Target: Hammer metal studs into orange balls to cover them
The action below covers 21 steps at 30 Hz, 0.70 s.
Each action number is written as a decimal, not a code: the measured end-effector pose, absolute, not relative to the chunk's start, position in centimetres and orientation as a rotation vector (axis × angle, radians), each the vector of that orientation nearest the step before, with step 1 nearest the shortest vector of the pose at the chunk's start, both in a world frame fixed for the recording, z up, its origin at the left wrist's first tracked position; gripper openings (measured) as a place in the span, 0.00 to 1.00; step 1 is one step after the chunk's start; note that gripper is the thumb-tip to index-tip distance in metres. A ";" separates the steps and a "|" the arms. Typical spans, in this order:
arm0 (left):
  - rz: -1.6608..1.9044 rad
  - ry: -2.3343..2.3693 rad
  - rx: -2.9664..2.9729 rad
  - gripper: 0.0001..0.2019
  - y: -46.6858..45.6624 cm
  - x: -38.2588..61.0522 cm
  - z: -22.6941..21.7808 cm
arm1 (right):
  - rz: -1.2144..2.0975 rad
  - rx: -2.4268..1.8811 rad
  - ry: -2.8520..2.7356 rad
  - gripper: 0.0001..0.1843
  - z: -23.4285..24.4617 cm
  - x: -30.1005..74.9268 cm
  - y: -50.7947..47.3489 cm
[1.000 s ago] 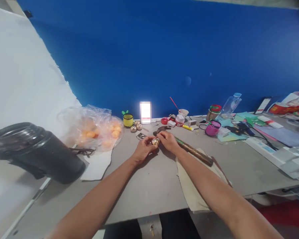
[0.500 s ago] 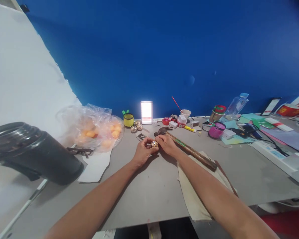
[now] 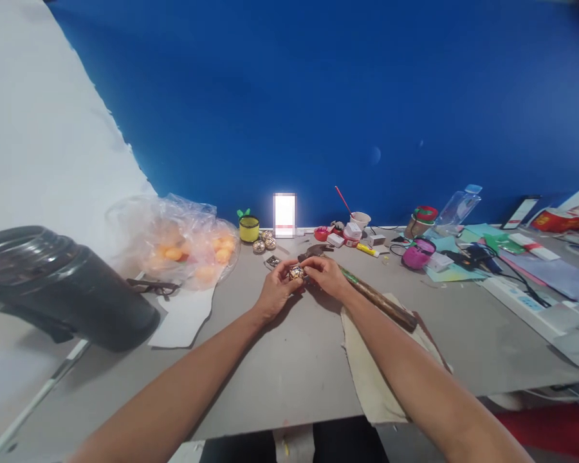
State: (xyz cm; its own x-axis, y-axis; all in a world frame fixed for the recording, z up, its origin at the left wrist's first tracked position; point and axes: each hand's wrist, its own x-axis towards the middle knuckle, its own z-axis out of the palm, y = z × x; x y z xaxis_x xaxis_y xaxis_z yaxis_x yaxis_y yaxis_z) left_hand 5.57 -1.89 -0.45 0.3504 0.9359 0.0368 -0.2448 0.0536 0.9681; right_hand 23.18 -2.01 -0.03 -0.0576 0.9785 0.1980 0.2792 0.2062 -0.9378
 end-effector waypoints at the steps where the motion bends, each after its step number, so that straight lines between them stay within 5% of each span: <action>1: 1.044 0.758 1.165 0.27 -1.9 5.6 -0.5 | 0.937 -1.238 -1.524 0.13 0.0 23.2 -2.0; 14: 1.112 0.859 1.269 0.22 -1.5 4.9 1.2 | 1.039 -1.245 -1.353 0.22 -1.0 22.8 -1.9; 21: 1.407 1.085 1.016 0.17 2.5 1.7 1.8 | 0.735 -1.420 -1.470 0.12 -1.0 22.5 -2.2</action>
State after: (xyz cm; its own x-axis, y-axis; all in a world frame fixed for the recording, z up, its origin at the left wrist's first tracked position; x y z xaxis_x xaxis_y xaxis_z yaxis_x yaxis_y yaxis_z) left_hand 1.71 2.54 1.84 -0.0992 0.9947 0.0264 -0.2274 -0.0485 0.9726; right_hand 22.53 -2.25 -0.98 0.1037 0.9718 0.2118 0.4134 0.1515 -0.8979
